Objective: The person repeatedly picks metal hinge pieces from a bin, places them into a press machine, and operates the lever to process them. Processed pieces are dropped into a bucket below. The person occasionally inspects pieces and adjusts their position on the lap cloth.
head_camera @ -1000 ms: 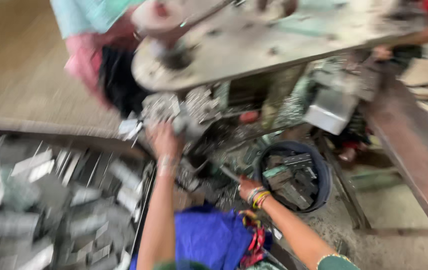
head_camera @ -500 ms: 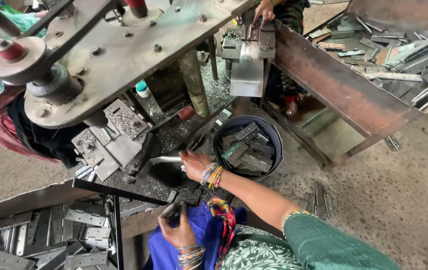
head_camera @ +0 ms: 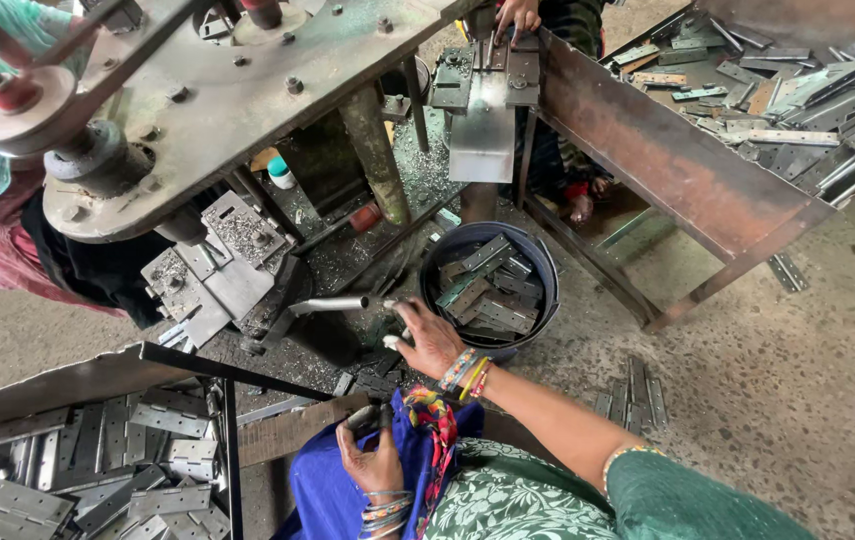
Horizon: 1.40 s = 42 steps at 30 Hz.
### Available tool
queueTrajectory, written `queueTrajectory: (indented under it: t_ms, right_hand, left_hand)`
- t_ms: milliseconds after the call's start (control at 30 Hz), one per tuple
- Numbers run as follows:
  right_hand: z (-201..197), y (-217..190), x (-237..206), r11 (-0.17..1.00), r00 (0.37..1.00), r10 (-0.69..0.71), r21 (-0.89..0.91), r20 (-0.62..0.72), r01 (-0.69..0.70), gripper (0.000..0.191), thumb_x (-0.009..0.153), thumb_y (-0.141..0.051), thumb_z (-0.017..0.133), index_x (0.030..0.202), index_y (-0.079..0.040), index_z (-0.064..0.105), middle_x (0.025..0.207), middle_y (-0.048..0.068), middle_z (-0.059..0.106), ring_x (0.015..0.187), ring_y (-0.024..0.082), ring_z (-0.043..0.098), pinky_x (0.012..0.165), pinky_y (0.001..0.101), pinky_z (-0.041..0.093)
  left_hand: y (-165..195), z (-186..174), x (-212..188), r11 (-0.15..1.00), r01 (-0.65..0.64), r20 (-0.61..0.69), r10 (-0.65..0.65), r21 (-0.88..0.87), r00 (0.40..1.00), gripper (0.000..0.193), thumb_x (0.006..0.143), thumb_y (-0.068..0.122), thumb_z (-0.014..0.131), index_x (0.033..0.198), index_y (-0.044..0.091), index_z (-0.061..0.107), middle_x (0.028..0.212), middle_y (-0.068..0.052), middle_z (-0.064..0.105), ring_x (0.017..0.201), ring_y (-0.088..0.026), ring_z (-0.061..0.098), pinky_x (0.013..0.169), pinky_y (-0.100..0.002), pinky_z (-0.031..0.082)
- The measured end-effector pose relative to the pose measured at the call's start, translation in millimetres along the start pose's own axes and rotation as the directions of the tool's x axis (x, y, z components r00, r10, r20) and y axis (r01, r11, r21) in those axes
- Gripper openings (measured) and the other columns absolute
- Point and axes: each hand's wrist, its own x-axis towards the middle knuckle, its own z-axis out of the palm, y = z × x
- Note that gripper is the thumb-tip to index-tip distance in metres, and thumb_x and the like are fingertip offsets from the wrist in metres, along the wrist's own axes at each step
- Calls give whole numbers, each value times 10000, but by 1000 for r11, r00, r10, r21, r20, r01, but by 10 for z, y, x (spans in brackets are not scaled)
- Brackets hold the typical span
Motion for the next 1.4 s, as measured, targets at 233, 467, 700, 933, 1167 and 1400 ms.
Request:
queueTrajectory:
  t_ms: [233,467,700,933,1167,1400]
  right_hand:
    - [109,123,-296,987,995,-35,150,-97,50,326,840,-123,755,1140,-59,644,1017,108,701,930,291,699,830,408,558]
    - [354,-51,-454,895,988,135,419,76,-155,205,871,-170,751,1028,-46,706,934,98,755,858,218,745,785,345,575]
    - [443,-140,-545,908,991,75,403,109,-113,206,867,-150,740,1040,-43,704,991,119,763,927,247,745,852,353,570]
    - [391,-161,-562,886,973,140,416,182,-205,225,860,-147,717,1066,-59,701,1000,108,760,931,241,758,858,348,574]
    - [426,-182,-566,891,973,133,408,190,-201,216,869,-156,733,1058,-57,701,986,110,754,919,235,748,850,346,568]
    - [429,-214,-558,898,972,113,398,207,-189,214,881,-170,730,1060,-58,702,1004,116,764,944,252,748,864,356,568]
  left_hand:
    - [78,11,22,994,65,9,-66,92,998,311,728,85,857,957,8,661,934,-112,655,826,-242,653,786,-351,533]
    - [-60,-10,15,967,-114,-27,124,228,992,414,706,52,831,1030,-58,598,996,-184,620,922,-365,631,842,-434,516]
    - [-151,-9,-20,992,-34,32,31,121,999,323,712,-2,790,988,-28,623,952,-156,633,884,-334,651,832,-412,523]
    - [-136,-11,-35,996,-3,62,-3,92,998,274,737,-12,770,975,-19,636,949,-142,649,875,-306,673,812,-393,530]
    - [-244,-2,-39,987,-47,21,44,154,999,370,707,1,787,1027,-61,612,996,-169,638,911,-349,655,831,-420,526]
    - [-46,-28,2,994,16,66,-23,108,998,292,768,63,816,1016,-7,679,973,-144,661,902,-305,684,817,-397,541]
